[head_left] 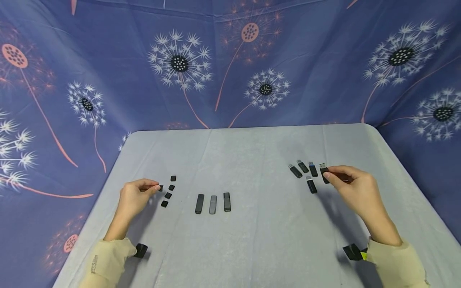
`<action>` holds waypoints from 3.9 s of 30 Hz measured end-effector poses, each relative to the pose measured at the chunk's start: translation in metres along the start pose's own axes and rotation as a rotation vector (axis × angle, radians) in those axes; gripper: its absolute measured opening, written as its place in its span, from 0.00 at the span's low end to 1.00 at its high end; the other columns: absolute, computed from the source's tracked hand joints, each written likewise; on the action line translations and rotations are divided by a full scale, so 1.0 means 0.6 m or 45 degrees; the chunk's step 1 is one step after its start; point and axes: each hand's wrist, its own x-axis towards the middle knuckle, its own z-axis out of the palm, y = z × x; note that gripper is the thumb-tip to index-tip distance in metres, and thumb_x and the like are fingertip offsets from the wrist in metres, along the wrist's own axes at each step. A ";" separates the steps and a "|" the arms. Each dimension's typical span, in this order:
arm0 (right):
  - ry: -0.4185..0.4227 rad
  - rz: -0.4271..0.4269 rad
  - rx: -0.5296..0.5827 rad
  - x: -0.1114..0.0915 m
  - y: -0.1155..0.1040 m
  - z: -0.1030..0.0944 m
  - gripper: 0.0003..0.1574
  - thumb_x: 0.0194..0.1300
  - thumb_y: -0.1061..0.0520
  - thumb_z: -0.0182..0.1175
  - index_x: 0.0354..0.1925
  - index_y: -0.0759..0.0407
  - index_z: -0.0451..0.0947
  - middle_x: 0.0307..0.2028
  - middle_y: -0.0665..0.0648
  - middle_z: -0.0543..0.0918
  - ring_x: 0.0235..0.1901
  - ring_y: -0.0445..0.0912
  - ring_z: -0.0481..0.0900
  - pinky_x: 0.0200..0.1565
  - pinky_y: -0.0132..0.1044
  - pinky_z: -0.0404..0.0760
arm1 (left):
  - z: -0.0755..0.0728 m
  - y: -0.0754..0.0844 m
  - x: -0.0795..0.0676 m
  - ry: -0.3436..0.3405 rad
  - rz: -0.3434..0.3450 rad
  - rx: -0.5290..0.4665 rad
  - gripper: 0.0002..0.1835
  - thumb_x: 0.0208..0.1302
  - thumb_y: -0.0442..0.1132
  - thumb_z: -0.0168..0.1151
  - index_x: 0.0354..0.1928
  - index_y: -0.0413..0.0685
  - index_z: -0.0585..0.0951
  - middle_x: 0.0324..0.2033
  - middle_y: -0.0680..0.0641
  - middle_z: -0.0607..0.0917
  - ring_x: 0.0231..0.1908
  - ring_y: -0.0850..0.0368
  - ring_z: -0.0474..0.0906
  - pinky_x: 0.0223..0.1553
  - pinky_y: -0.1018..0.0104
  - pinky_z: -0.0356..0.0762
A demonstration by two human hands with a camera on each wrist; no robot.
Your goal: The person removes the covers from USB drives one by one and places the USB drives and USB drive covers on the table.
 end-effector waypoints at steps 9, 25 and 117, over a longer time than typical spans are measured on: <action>-0.010 0.048 -0.063 0.008 0.024 -0.008 0.14 0.69 0.55 0.69 0.48 0.62 0.88 0.42 0.68 0.89 0.32 0.13 0.70 0.31 0.16 0.72 | 0.013 -0.021 0.028 -0.092 -0.033 0.003 0.09 0.67 0.42 0.72 0.43 0.45 0.91 0.34 0.44 0.92 0.26 0.65 0.80 0.28 0.70 0.76; -0.013 0.099 -0.107 0.013 0.049 -0.009 0.15 0.69 0.54 0.69 0.48 0.63 0.88 0.44 0.68 0.89 0.32 0.12 0.67 0.30 0.17 0.70 | 0.027 -0.020 0.062 -0.078 0.035 0.049 0.07 0.68 0.38 0.70 0.43 0.44 0.91 0.42 0.41 0.91 0.42 0.44 0.88 0.34 0.63 0.79; -0.078 0.106 -0.203 -0.003 0.043 0.027 0.17 0.71 0.53 0.64 0.50 0.64 0.86 0.38 0.65 0.90 0.40 0.62 0.88 0.35 0.34 0.77 | 0.038 0.146 -0.024 -0.025 0.509 -0.019 0.19 0.67 0.41 0.71 0.57 0.42 0.84 0.55 0.41 0.86 0.59 0.42 0.81 0.60 0.44 0.79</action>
